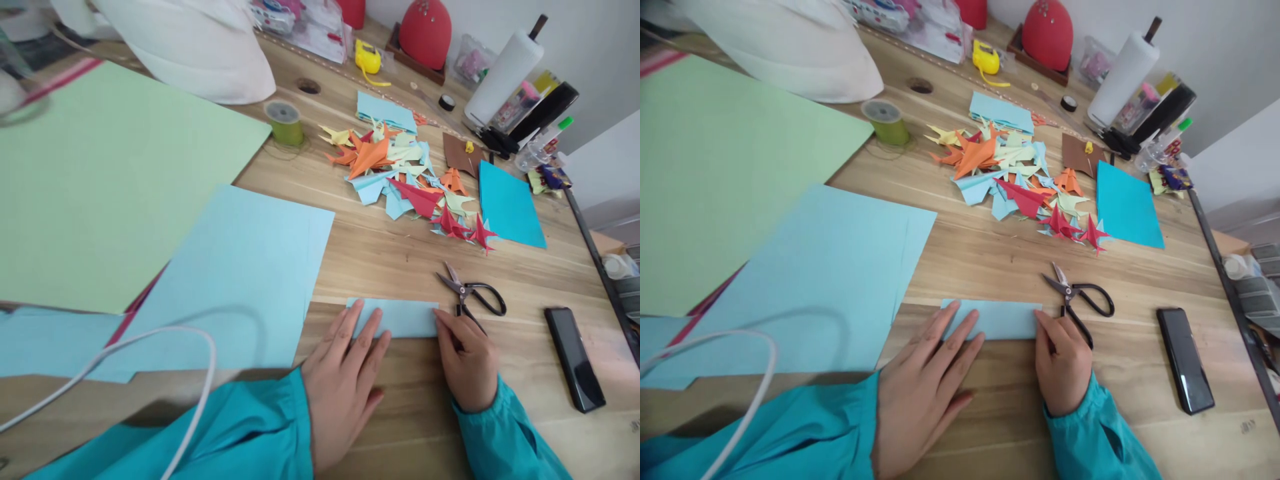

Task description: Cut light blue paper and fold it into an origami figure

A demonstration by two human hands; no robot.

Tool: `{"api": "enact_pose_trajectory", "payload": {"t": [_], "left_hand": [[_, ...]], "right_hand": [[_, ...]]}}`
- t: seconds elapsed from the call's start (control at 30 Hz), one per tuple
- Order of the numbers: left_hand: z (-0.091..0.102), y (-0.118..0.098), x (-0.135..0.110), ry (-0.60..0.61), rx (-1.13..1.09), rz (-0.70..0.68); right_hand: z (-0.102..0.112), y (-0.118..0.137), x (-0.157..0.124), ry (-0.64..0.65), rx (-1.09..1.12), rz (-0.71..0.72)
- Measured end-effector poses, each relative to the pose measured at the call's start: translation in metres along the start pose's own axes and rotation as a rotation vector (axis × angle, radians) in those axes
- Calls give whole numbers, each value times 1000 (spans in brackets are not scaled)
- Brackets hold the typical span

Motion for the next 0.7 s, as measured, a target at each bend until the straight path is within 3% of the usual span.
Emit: {"api": "enact_pose_trajectory", "payload": {"t": [0.7], "left_hand": [[0,0,0,0,0,3]], "right_hand": [[-4,-3,-2,35,-38,-20]]}}
Point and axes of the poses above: each hand's wrist, its own x-axis towards the middle knuckle, its own z-axis out of the back of the hand, y = z × x, the point moved 8 cm from there along x, towards the middle knuckle, and after that the axes turned 5 degrees about y, right-handed, at the moved point
